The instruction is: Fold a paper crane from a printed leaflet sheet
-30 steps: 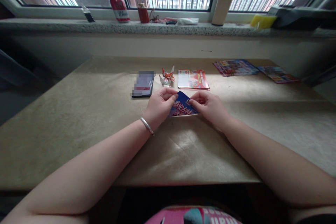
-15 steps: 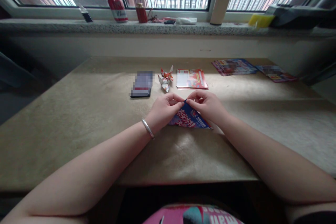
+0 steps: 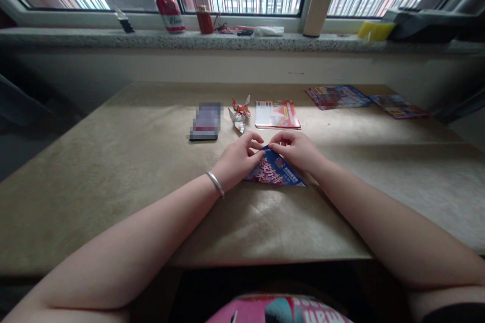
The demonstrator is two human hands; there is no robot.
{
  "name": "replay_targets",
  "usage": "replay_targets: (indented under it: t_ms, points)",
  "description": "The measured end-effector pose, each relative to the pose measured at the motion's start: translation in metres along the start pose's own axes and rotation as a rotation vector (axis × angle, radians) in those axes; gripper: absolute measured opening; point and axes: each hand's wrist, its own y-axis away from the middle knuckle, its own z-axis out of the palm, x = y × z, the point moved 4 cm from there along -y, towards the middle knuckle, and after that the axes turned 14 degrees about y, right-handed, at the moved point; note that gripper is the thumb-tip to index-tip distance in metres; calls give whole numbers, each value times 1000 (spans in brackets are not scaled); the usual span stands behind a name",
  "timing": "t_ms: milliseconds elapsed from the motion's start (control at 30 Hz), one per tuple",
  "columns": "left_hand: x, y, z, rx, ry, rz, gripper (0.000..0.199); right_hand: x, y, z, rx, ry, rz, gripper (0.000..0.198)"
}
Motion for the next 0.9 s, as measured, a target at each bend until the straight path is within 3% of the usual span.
replay_targets:
  t_ms: [200,500,633,900]
  points:
    - [16,6,1,-42,-502,293,13,18,-12,2,-20,14,116,16]
    - [18,8,14,-200,-755,501,30,23,-41,4,-82,146,183,12]
    - [17,9,15,-202,-792,519,29,25,-54,4,-57,246,180,14]
    - [10,7,16,-265,-834,423,36,30,-63,5,-53,355,174,14]
